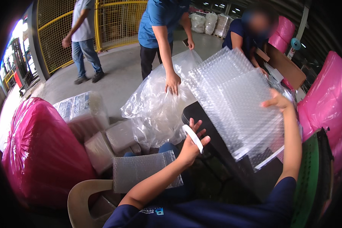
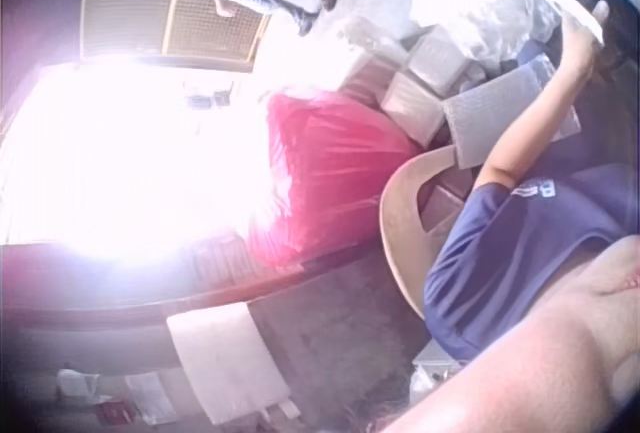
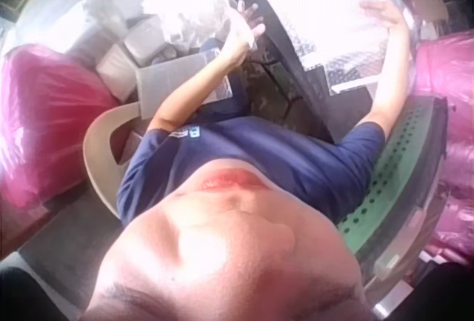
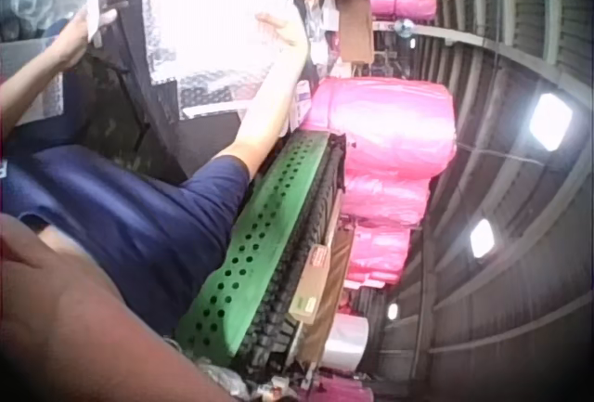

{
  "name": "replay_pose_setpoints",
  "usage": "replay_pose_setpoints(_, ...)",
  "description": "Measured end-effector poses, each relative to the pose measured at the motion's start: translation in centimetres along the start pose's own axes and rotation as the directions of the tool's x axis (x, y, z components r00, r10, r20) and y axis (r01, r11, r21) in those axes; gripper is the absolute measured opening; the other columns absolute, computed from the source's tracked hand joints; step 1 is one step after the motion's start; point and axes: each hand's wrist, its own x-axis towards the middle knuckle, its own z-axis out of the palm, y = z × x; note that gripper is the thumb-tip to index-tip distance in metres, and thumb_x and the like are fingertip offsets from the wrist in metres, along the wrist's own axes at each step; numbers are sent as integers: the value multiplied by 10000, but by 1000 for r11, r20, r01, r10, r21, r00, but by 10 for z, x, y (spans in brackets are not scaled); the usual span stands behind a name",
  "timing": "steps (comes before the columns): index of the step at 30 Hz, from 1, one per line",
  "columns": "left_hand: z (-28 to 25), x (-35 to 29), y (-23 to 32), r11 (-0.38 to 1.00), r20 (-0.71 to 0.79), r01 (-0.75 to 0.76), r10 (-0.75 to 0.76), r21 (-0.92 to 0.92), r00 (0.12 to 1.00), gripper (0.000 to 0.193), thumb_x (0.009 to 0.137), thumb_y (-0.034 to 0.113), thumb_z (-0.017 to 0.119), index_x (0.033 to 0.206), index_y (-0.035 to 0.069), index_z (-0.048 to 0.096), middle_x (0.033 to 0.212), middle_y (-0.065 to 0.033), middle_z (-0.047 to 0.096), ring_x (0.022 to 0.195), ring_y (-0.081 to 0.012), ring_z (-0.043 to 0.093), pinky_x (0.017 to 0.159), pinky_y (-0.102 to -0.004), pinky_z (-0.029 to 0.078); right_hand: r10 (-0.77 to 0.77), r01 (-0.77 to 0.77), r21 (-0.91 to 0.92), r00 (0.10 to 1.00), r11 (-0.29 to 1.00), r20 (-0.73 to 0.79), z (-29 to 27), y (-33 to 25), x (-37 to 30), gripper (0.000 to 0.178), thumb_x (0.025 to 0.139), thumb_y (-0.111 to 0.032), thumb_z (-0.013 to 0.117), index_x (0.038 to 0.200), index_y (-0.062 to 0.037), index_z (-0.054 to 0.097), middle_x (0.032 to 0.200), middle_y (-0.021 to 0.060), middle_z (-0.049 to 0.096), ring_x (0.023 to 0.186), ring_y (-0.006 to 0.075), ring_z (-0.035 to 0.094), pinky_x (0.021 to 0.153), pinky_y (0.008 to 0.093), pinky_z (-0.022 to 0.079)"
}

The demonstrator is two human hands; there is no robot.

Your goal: The person wraps rectangular items in bubble wrap and secures them with clear packing tape. They repeatedly pull tape from a roll, apply it to the edges of the bubble wrap, and tear it off by hand. The wrapped packages are placed on a table or stacked nearby.

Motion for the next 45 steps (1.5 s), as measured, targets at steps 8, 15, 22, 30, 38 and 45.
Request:
replay_pose_setpoints(8,-38,-31,25,994,-113,97,-102,-54,988,1006,828,393,689,1521,139,6,1506,-88,331,1251,-220,476,681,-175,410,-128,78,-772,992,631,-5,-31,-43,-85,1012,478,-222,919,1332,12,430,1216,167,601,1126,284,580,985,386,419)
replay_pose_setpoints(15,-69,-64,16,975,-179,146,-176,-167,968,996,850,355,684,1521,138,-18,1472,-75,378,1171,-199,523,673,-189,415,-146,-40,-849,980,527,-137,58,-39,-100,988,434,-357,909,1282,-110,465,1118,210,631,1058,384,601,905,427,460)
replay_pose_setpoints(22,-64,-72,22,969,-183,157,-192,-190,964,903,875,264,655,1523,159,35,1459,-76,391,1148,-184,533,677,-180,429,-63,-149,-741,966,655,-249,66,-47,-103,835,421,-282,915,1154,-77,575,1057,178,651,987,348,626,880,394,469)
replay_pose_setpoints(30,-64,-69,23,986,-209,157,-166,-60,964,906,833,422,675,1512,154,139,1452,-82,393,1104,-186,510,944,-311,422,-244,-153,-846,918,510,-313,6,-108,-134,696,392,-141,863,1044,-83,627,1075,96,654,1145,300,536,1019,404,372)
replay_pose_setpoints(38,-67,-74,17,979,-167,188,-198,-72,966,921,839,439,663,1521,166,108,1471,-72,375,1076,-172,509,890,-279,436,-230,-213,-608,972,-765,-50,110,-63,-57,222,863,-190,522,1051,-181,639,1031,47,580,1172,245,474,1153,531,106)
replay_pose_setpoints(45,-76,-80,20,985,-191,162,-171,-61,966,883,850,432,649,1518,184,127,1476,-71,372,1055,-152,516,804,-218,442,64,51,-494,998,-868,-9,151,-61,-46,527,752,-240,715,1239,-135,542,1198,54,565,1257,253,432,1142,569,69)
